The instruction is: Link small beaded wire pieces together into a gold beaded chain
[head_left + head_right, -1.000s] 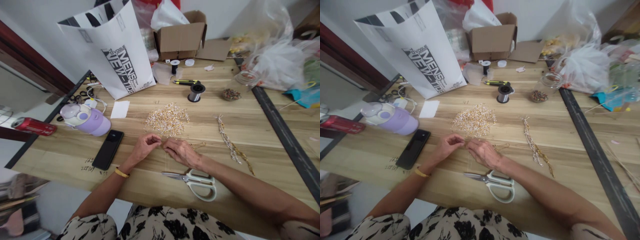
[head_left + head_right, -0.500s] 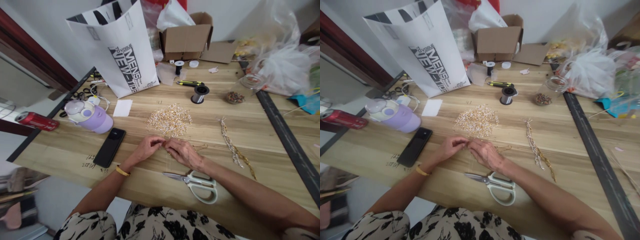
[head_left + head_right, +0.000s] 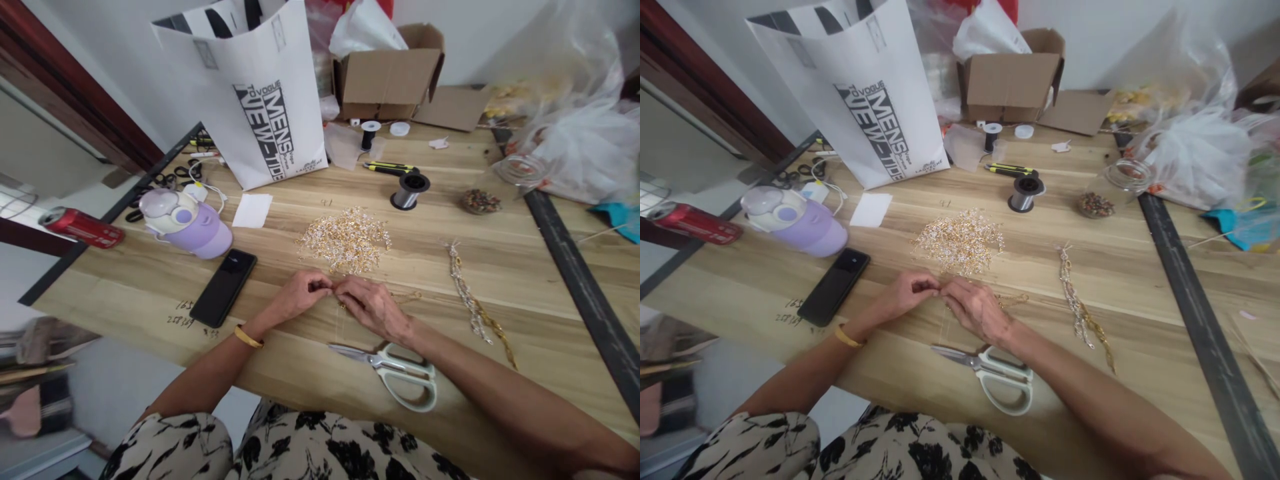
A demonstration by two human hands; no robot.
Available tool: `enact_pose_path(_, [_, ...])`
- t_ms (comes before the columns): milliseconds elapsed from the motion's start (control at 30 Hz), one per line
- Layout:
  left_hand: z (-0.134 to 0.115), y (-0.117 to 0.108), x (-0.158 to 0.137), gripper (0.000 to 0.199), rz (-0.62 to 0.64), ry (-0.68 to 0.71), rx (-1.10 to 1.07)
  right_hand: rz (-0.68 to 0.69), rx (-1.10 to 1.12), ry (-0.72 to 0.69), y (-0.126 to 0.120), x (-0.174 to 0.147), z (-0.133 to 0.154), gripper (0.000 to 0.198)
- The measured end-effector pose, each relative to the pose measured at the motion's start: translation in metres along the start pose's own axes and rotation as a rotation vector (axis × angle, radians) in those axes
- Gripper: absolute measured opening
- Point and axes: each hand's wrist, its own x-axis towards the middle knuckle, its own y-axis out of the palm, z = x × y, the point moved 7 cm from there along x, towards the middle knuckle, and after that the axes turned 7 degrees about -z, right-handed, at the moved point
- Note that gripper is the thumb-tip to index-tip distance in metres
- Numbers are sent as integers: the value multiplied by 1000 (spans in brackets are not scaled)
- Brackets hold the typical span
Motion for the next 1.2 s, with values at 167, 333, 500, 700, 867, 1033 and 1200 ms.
enact_pose_path(167, [-1,-1,0,12,-2,-11,6,-11,3,2,0,-1,-2,14])
enact_pose_path(333, [-2,-2,0,12,1,-31,-34,-10,-12,10,0,0,-2,14])
enact_pose_path(500, [-1,-5,0,10,-1,-49,-81,-9,-3,14,0,1,-1,14])
enact_pose_path(700, [1,-8,1,10,6,-62,-153,4,-19,24,0,0,-1,14])
enact_pose_path(867, [-5,-12,1,13,3,-81,-193,3,-20,22,0,-1,-2,13])
enact_pose_path(1033, [-5,-13,2,19,-10,-86,-246,0,-32,11,1,-1,-2,14])
enact_pose_path(1200, [-3,-13,3,22,-19,-85,-237,-7,-27,13,0,-1,-1,14])
